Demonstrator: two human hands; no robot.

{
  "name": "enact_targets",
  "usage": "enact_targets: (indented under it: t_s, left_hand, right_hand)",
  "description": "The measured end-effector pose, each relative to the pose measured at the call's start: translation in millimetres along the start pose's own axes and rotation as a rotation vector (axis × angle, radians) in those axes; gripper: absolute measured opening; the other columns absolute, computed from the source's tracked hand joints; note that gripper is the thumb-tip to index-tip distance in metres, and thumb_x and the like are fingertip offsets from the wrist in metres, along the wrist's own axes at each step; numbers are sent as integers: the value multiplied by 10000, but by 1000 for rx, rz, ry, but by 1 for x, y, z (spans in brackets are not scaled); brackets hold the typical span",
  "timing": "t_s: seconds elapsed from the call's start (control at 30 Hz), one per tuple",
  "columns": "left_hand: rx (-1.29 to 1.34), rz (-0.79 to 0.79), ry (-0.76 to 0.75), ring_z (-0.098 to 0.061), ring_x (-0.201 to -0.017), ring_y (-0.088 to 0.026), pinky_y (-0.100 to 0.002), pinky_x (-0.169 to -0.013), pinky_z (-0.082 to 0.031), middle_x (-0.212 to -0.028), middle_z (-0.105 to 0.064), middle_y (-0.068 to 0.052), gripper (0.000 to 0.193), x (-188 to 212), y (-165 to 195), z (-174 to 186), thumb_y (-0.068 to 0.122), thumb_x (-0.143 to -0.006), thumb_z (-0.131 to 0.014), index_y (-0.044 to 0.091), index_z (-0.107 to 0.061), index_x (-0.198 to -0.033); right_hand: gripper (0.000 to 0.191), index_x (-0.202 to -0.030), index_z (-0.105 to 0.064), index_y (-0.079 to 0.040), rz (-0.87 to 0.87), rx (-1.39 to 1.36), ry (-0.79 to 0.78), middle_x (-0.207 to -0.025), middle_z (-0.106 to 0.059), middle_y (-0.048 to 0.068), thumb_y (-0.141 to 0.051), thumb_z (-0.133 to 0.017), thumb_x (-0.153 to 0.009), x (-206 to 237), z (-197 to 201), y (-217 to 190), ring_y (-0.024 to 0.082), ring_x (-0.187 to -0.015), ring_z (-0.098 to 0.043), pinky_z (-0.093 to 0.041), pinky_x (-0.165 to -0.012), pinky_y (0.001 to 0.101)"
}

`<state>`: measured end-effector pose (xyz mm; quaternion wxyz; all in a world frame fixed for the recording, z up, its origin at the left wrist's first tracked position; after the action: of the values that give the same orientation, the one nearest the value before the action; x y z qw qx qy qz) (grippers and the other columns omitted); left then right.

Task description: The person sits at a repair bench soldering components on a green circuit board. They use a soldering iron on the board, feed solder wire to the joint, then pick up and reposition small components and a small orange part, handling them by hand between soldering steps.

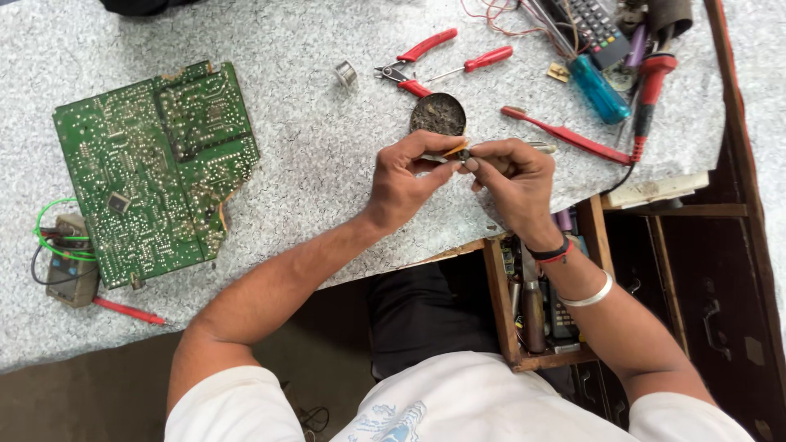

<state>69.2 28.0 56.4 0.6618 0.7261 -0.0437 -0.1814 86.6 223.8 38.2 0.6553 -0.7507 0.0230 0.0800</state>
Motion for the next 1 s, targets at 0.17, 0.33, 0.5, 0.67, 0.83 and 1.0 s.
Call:
enact_targets:
  t_s: [0.17, 0.33, 0.5, 0.67, 0.83, 1.0]
  left_hand:
    - [-77, -51, 1, -734, -1072, -167, -278, -903, -664, -1211, -714, -105, 349, 1, 2, -2, 34, -917, -796, 23, -700, -1253]
    - [45, 4, 28, -740, -1059, -168, -278, -921, -637, -1196, -746, -124, 295, 2, -3, -7, 14, -981, -754, 8, -702, -1272]
    - [91, -5, 3, -748, -1058, -169, -281, -907, -650, -1183, -731, -114, 300, 3, -1, -7, 15, -965, -756, -1, -677, -1253]
    - [-106, -73, 22, -757, -1037, -167, -276, -853, -663, -1183, -728, -109, 322, 7, 12, -4, 36, -941, -780, 18, -677, -1245]
    - [-247, -144, -3, -773, -979, -155, -276, -834, -692, -1114, -759, -94, 292, 6, 27, -1, 54, -933, -795, 46, -721, -1216]
    - [-319, -256, -35, -770, -1005, -168, -285, -847, -691, -1158, -745, -117, 295, 5, 31, 4, 36, -934, -794, 38, -716, -1219]
  right_hand:
    - [123, -1096, -699, 24, -25, -27, 39, -945, -772, 94, 35, -715, -974, 0, 1, 5, 97, -816, -733, -604, -676, 232]
    - [126, -1092, -707, 15, -23, -38, 23, -936, -774, 92, 30, -722, -968, 1, 6, 2, 97, -812, -735, -587, -652, 231]
    - [126, -1083, -708, 10, -29, -67, 4, -946, -769, 86, 21, -728, -959, 2, 6, 2, 93, -830, -736, -598, -663, 235]
    - [132, -1072, -702, 14, -22, -16, -14, -911, -751, 59, 14, -760, -953, 5, 2, 3, 60, -761, -692, -577, -646, 218]
    - [141, -1077, -699, 9, -35, 25, -46, -892, -743, 39, 12, -767, -954, 7, -2, 2, 42, -745, -666, -541, -630, 199]
    - [149, -1086, -678, 12, -1, 80, -67, -928, -717, 38, 29, -778, -978, 9, -6, 2, 26, -794, -635, -521, -678, 191]
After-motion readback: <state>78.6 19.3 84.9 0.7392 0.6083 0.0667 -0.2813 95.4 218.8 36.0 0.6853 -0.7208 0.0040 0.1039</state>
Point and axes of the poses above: each hand's wrist, its own x-axis away from the middle knuckle, its own z-axis out of the back of the hand, y = z × x, the point moved 2 cm from there along -x, towards the middle knuckle
